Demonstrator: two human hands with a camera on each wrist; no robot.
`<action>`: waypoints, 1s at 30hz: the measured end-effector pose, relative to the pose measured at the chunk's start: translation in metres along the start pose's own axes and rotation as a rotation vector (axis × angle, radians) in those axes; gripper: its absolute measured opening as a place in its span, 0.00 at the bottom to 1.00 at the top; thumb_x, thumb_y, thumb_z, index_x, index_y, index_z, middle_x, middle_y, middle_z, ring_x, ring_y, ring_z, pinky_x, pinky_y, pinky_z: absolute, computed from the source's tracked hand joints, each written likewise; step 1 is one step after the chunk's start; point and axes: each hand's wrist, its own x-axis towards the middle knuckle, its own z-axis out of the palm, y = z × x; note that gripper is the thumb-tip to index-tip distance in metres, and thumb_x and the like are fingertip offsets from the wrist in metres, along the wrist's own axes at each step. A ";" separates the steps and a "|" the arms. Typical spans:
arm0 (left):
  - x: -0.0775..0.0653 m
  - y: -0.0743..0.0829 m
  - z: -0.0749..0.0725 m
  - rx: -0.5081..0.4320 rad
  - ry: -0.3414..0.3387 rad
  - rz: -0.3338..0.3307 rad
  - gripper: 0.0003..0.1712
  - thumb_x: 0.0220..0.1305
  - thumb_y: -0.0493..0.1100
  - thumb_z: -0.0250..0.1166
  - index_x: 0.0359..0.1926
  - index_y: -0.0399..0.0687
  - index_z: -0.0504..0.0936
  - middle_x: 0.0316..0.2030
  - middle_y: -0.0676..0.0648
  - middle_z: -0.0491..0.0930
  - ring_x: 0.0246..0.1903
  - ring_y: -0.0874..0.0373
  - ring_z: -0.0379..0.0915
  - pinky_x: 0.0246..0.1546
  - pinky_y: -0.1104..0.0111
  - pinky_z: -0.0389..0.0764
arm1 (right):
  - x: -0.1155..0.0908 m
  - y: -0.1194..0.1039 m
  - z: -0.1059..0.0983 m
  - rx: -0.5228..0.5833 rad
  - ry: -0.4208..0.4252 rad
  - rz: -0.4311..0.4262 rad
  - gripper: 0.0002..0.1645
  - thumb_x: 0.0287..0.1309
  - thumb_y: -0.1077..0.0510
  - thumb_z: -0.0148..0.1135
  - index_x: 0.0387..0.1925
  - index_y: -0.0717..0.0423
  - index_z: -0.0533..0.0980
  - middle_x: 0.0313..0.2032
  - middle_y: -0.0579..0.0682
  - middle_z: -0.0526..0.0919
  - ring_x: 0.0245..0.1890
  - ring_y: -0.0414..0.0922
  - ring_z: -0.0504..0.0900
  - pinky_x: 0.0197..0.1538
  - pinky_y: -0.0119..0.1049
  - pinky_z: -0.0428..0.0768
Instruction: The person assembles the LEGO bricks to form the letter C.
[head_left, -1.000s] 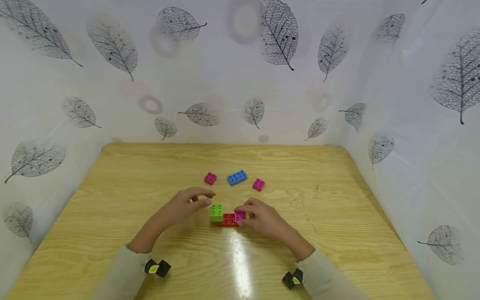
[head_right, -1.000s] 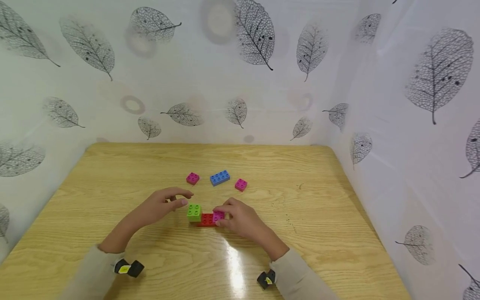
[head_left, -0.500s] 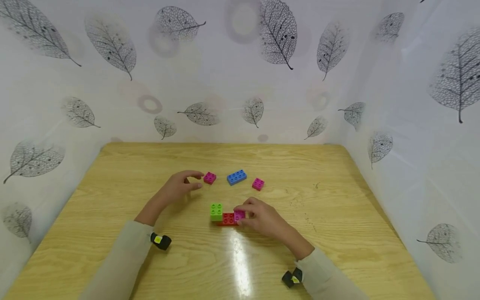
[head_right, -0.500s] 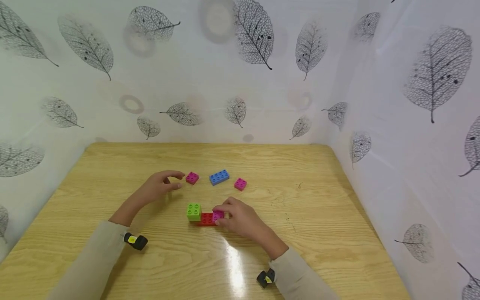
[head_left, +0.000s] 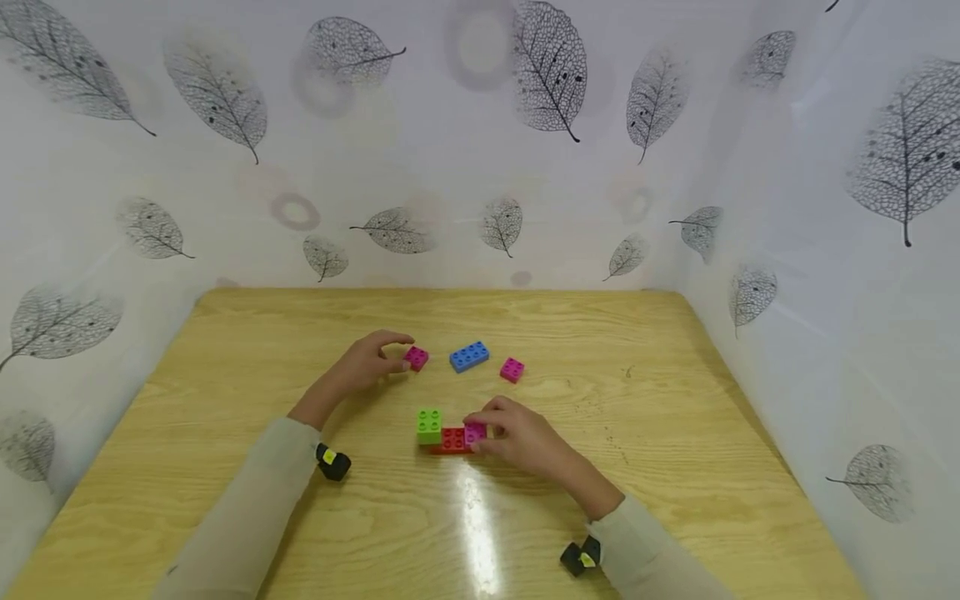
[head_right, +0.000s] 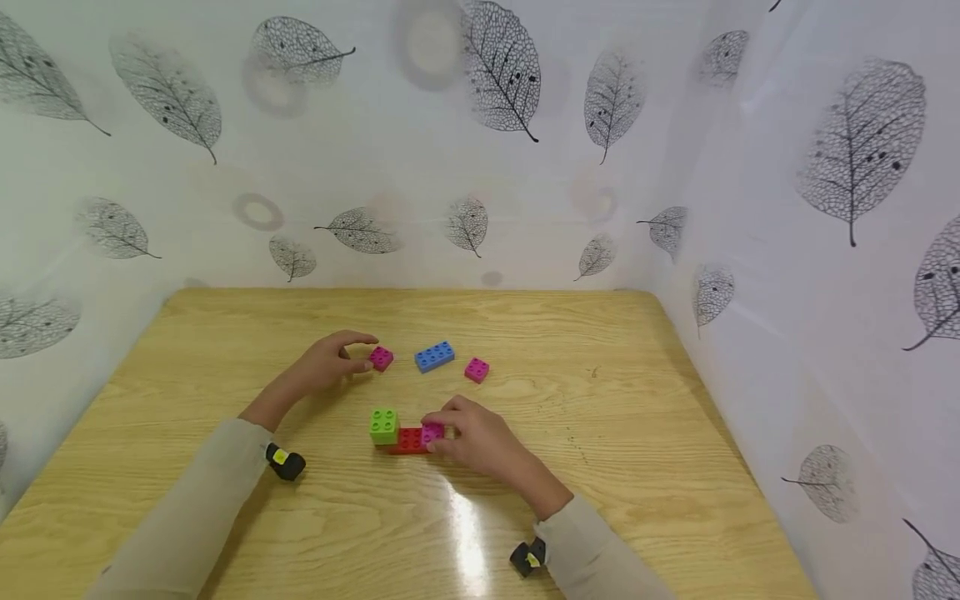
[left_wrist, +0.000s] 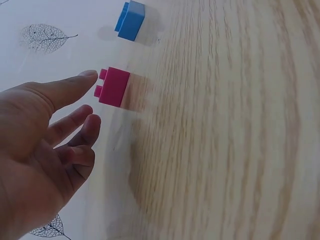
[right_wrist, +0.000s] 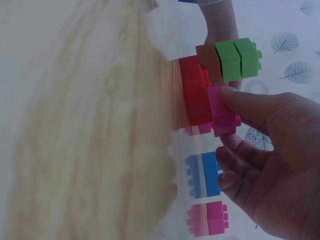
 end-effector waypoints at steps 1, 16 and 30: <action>0.001 -0.001 0.000 -0.004 -0.003 -0.004 0.28 0.70 0.47 0.66 0.68 0.48 0.74 0.69 0.41 0.69 0.43 0.50 0.74 0.41 0.62 0.76 | 0.000 0.000 0.000 -0.002 -0.002 0.000 0.23 0.65 0.49 0.67 0.61 0.44 0.80 0.49 0.42 0.78 0.41 0.38 0.78 0.40 0.31 0.77; 0.011 -0.004 0.007 -0.039 -0.041 -0.049 0.26 0.66 0.42 0.69 0.65 0.51 0.77 0.67 0.41 0.70 0.49 0.49 0.74 0.45 0.62 0.77 | 0.000 -0.001 0.001 -0.030 -0.002 0.001 0.23 0.65 0.48 0.67 0.61 0.44 0.80 0.49 0.42 0.78 0.43 0.40 0.79 0.41 0.31 0.77; 0.014 -0.003 0.013 0.013 -0.040 0.016 0.23 0.67 0.42 0.68 0.62 0.46 0.80 0.60 0.40 0.75 0.57 0.43 0.72 0.57 0.49 0.75 | 0.000 -0.001 0.001 -0.032 0.006 -0.008 0.23 0.65 0.49 0.68 0.61 0.44 0.80 0.48 0.42 0.78 0.41 0.40 0.78 0.40 0.31 0.77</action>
